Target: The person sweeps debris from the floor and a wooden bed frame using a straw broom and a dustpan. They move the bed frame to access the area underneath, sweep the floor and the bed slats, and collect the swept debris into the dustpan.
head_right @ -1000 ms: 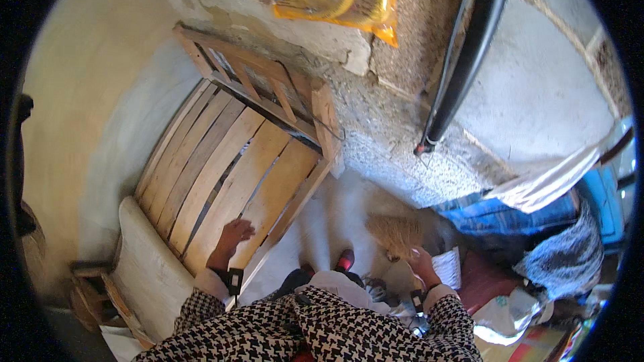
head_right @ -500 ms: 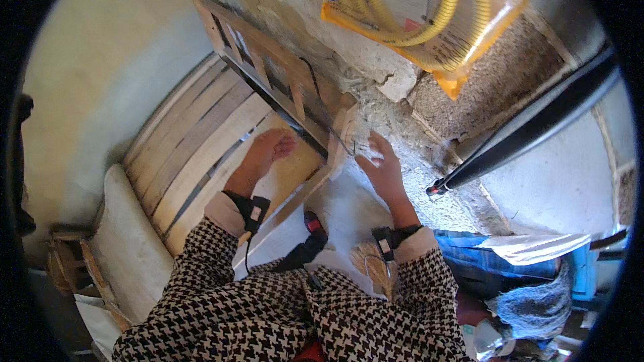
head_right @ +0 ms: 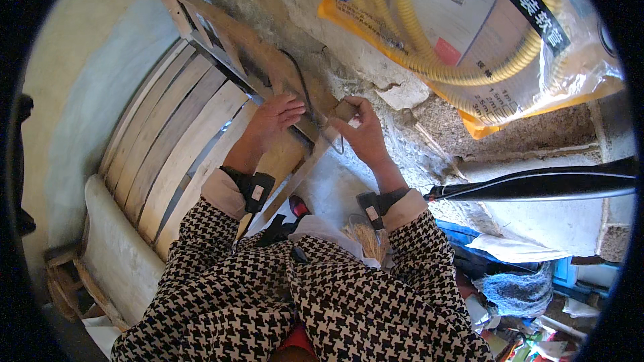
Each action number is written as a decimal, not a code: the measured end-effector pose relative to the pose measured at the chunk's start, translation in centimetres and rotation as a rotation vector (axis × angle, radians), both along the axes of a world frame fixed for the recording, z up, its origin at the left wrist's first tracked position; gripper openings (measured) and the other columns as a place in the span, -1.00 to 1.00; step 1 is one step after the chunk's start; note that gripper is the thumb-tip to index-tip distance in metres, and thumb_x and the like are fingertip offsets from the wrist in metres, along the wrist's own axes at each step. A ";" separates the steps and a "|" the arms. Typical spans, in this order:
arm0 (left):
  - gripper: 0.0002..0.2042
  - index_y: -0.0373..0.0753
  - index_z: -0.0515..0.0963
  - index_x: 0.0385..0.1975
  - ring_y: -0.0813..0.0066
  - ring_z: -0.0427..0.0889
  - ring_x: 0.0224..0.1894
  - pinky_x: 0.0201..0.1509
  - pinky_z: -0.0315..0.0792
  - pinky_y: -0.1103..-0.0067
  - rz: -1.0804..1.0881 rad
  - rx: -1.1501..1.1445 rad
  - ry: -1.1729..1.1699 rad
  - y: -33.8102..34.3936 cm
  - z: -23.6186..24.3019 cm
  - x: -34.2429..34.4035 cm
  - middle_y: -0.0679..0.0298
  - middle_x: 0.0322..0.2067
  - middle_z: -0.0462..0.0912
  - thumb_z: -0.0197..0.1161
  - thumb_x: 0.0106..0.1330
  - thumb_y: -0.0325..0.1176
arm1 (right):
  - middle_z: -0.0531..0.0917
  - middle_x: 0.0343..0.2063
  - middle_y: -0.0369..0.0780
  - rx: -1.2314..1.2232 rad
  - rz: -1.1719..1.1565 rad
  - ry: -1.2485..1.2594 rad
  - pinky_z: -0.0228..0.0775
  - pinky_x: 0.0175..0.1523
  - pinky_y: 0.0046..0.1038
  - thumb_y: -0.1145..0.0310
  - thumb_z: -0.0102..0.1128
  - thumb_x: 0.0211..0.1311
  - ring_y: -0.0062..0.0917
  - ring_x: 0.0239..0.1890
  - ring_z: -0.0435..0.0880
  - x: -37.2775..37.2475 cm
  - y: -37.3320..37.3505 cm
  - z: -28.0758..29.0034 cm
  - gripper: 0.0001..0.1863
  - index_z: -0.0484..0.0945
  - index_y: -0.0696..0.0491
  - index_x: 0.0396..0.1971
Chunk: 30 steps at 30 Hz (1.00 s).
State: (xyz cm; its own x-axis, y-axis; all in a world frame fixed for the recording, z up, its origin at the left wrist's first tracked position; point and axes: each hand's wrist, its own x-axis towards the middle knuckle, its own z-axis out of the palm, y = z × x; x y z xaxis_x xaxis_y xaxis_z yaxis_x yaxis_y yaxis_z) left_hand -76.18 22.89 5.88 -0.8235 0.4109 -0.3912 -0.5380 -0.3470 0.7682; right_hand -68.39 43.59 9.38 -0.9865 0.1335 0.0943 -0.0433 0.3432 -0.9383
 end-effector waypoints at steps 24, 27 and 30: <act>-0.75 -0.25 0.46 -0.22 0.36 0.55 -0.35 -0.28 0.44 0.43 0.252 0.274 -0.067 6.3 -4.2 -2.5 0.22 -0.32 0.54 0.26 0.14 -0.35 | 0.55 -0.12 -0.22 -0.062 0.004 0.017 0.30 0.08 -0.51 0.54 0.24 -0.14 -0.54 -0.05 0.50 -0.8 -2.7 0.5 -0.53 0.43 0.10 -0.10; -0.74 -0.27 0.43 -0.20 0.37 0.54 -0.37 -0.32 0.43 0.43 0.334 0.297 -0.138 6.2 -1.3 -0.9 0.22 -0.33 0.53 0.24 0.17 -0.33 | 0.56 -0.16 -0.22 -0.085 0.016 0.025 0.33 0.04 -0.49 0.52 0.26 -0.14 -0.53 -0.09 0.52 0.1 -2.9 0.8 -0.55 0.45 0.08 -0.12; -0.72 -0.32 0.40 -0.19 0.38 0.54 -0.38 -0.34 0.43 0.42 0.310 0.297 -0.151 6.3 -0.2 1.1 0.22 -0.37 0.51 0.22 0.18 -0.34 | 0.57 -0.22 -0.19 0.065 -0.005 0.115 0.38 -0.02 -0.46 0.47 0.29 -0.14 -0.50 -0.15 0.55 1.6 -2.8 1.0 -0.54 0.45 0.08 -0.12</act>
